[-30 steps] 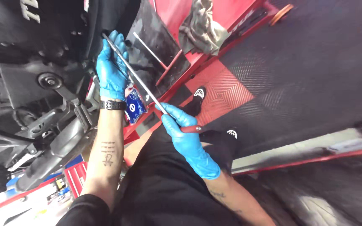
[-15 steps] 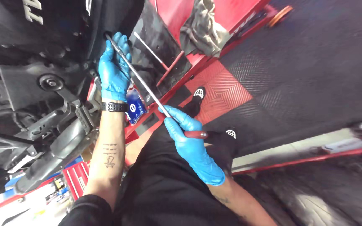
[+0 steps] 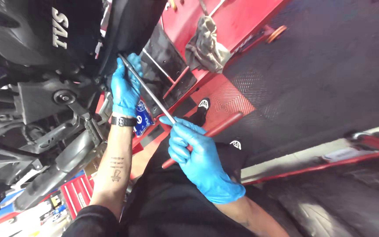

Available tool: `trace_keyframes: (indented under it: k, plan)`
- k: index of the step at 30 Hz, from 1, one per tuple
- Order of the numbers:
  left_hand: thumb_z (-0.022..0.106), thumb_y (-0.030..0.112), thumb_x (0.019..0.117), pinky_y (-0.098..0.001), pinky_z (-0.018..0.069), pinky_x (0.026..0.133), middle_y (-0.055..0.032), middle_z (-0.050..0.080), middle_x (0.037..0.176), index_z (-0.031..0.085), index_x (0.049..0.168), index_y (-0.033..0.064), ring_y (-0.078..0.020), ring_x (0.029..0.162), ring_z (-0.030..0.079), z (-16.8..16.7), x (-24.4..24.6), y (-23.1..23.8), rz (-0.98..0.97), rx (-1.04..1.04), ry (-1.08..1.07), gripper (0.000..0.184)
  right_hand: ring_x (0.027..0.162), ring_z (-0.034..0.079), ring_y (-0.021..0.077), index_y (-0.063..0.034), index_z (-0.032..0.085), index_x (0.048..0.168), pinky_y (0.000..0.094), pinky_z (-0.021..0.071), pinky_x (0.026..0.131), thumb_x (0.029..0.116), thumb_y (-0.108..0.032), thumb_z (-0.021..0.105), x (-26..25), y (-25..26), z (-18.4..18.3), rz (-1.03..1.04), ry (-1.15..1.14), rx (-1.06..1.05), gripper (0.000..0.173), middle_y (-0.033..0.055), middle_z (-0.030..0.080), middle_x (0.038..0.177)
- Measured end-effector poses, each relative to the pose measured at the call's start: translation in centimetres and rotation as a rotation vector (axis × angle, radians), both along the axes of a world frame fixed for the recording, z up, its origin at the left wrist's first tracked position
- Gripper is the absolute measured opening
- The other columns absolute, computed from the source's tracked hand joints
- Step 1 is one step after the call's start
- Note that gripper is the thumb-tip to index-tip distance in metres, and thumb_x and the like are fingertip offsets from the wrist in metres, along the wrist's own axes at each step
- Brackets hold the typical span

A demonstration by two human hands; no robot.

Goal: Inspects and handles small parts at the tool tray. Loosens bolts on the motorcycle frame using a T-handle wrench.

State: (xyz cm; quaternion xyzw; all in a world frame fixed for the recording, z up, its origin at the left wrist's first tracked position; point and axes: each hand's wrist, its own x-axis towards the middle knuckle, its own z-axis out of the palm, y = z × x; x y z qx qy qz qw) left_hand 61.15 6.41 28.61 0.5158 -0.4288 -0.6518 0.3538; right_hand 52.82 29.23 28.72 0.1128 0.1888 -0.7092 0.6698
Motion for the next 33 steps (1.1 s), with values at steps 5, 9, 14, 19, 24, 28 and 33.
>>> trace_keyframes:
  k: [5,9,14,19,24,28,33]
  plan:
    - [0.046,0.029,0.11,-0.0305,0.0622,0.077,-0.003,0.074,0.097,0.066,0.123,0.0055,-0.0107,0.083,0.072,3.6,1.5,7.7,-0.256,-0.409,-0.693,0.033,0.04,0.033,0.0016,0.0051,0.069,0.115,0.0182,0.0309,0.036,0.1028,-0.003,0.051,1.5,-0.4,1.0,-0.038,0.377,0.102,0.023,-0.007,0.041,0.054]
    - [0.052,0.023,0.1058,-0.0326,0.0595,0.09,-0.003,0.073,0.115,0.067,0.127,0.0058,-0.0089,0.101,0.069,8.9,-0.7,12.9,-0.713,-0.526,-0.663,0.031,0.049,0.048,-0.0007,-0.0027,0.07,0.101,0.0165,0.0425,0.045,0.1018,-0.003,0.055,1.7,-0.1,1.5,-0.088,0.438,0.204,0.016,-0.0077,0.055,0.062]
    - [0.048,0.027,0.1073,-0.0372,0.0547,0.07,-0.0047,0.069,0.079,0.072,0.102,0.0047,-0.0159,0.075,0.067,8.4,-3.9,16.3,-0.98,-0.733,-0.568,0.033,0.097,0.068,0.005,-0.0102,0.055,0.124,0.0248,0.0593,0.084,0.1092,-0.014,0.04,6.0,4.4,-3.4,-0.076,0.15,0.043,0.022,-0.0018,0.07,0.107]
    - [0.036,0.026,0.1081,-0.0343,0.0532,0.076,-0.0065,0.067,0.076,0.069,0.093,0.0028,-0.0161,0.075,0.066,8.2,-1.6,16.2,-0.781,-0.89,-0.384,0.043,0.103,0.065,0.0037,0.0053,0.058,0.124,0.0215,0.0556,0.091,0.0992,-0.005,0.057,5.3,3.0,-2.3,-0.114,0.864,0.053,0.027,0.0049,0.068,0.111]
    - [0.03,0.037,0.1123,-0.0344,0.0517,0.101,-0.0076,0.068,0.101,0.062,0.101,0.0051,-0.0133,0.107,0.065,6.8,3.9,14.7,-0.78,-0.706,0.139,0.047,0.084,0.072,0.0133,0.0032,0.076,0.097,0.0277,0.0565,0.082,0.0965,-0.012,0.062,1.3,-1.4,0.8,-0.215,1.555,-0.153,0.021,0.0115,0.077,0.09]
    - [0.031,0.036,0.1122,-0.0381,0.0539,0.103,-0.0085,0.07,0.12,0.063,0.124,-0.0008,-0.0161,0.115,0.065,4.7,5.2,12.8,-0.595,-0.479,0.116,0.05,0.083,0.068,0.0017,0.0068,0.07,0.111,0.0184,0.0583,0.078,0.0966,-0.003,0.06,0.6,-1.5,0.7,-0.052,1.472,-0.069,0.02,0.007,0.074,0.095]
    - [0.018,0.041,0.1125,-0.0366,0.0512,0.104,-0.0071,0.061,0.134,0.042,0.15,0.0086,-0.0175,0.119,0.062,-2.3,3.4,3.4,-0.098,-0.046,0.035,0.055,0.072,0.06,-0.0033,0.0079,0.07,0.114,0.0116,0.0507,0.068,0.0995,-0.003,0.055,1.6,-1.2,-0.3,-0.056,1.549,0.032,0.023,0.0069,0.072,0.09]
